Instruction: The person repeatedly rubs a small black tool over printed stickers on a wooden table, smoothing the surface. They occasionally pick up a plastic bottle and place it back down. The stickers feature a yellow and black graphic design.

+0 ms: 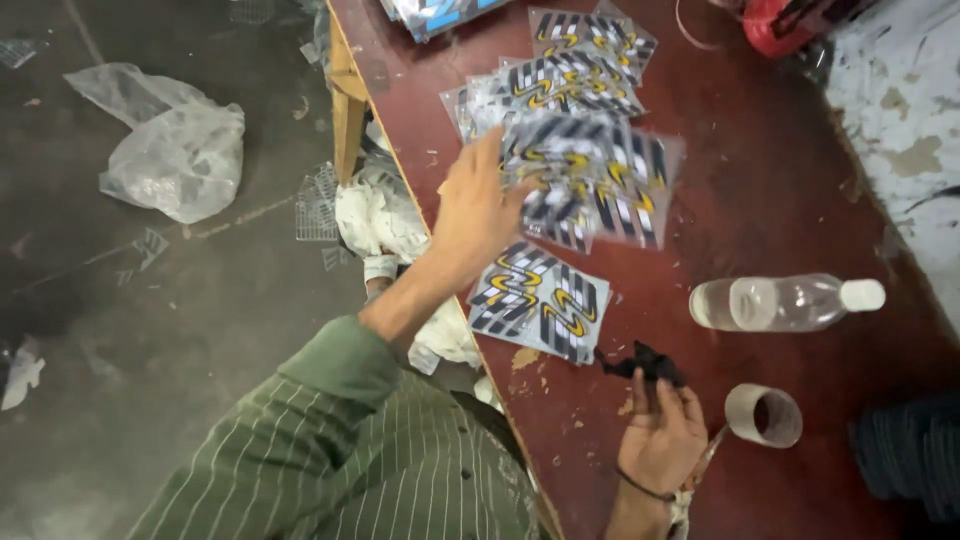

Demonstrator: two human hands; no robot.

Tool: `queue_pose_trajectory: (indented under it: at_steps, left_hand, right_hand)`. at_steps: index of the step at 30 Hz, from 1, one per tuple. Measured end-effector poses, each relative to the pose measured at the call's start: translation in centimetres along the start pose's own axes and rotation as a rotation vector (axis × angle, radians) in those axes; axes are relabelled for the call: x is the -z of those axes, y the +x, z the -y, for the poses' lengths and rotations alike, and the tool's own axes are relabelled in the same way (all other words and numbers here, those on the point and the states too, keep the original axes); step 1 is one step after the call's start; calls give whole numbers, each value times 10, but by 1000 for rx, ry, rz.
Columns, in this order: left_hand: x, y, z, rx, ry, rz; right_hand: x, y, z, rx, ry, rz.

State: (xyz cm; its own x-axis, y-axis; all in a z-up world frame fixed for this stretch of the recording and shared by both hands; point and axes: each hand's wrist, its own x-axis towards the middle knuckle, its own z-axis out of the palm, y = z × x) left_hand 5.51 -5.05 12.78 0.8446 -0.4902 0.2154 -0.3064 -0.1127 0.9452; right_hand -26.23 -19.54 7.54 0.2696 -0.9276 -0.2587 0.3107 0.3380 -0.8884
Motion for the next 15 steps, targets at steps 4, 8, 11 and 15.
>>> queue_pose_trajectory:
  at_steps: [4,8,11,15]
  left_hand:
    - [-14,-56,75,86,347,38]
    - [-24,-95,84,511,134,83]
    - [-22,-106,77,458,235,98]
    - [-19,-109,69,181,346,70]
  right_hand:
    - [-9,3,12,-2,-46,77]
    - [-40,-2,32,-58,-74,89]
    - [-51,15,11,-143,100,154]
    - [-59,20,-47,170,-797,299]
